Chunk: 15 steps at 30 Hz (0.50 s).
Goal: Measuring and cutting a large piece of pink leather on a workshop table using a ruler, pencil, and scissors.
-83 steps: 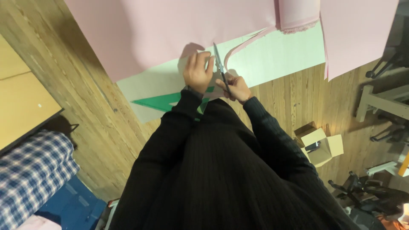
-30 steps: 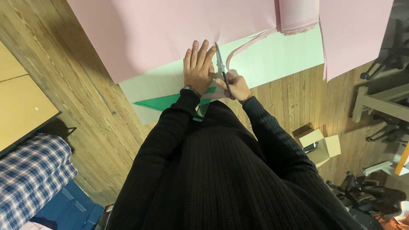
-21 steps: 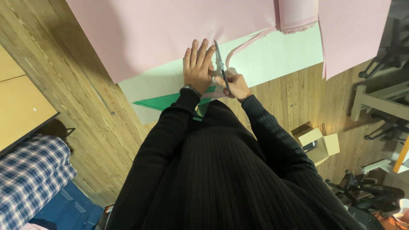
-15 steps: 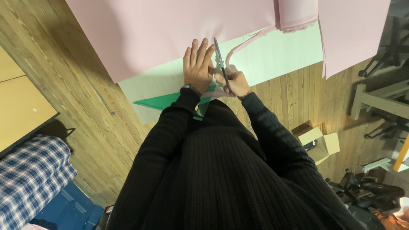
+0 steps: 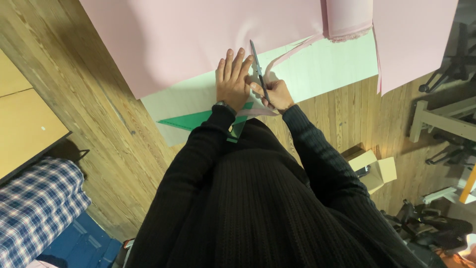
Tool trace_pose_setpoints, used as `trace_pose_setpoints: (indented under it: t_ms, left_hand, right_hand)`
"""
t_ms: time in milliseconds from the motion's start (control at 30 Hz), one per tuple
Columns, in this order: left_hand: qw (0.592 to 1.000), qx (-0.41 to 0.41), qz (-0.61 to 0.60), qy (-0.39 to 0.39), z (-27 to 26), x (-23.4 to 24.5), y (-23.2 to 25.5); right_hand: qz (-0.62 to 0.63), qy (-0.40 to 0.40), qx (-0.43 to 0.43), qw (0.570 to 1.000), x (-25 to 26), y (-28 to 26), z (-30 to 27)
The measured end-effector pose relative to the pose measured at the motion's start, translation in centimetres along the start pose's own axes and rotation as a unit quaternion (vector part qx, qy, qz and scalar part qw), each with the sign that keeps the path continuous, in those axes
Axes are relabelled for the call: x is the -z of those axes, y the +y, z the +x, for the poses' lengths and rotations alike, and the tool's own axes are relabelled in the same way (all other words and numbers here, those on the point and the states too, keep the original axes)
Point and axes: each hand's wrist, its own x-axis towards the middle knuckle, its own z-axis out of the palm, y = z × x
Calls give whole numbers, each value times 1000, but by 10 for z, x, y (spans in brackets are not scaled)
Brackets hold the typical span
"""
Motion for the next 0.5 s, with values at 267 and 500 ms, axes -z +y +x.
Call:
trace_pose_setpoints:
  t_ms: [267,500]
  left_hand:
    - [1000,6,7,-21,1,2,0]
    - [999,21,-8,-46,3,4,2]
  right_hand:
    - [-5,1,2,1000,-1,-15,5]
    - [-3,3,7,1000,-1,-24,14]
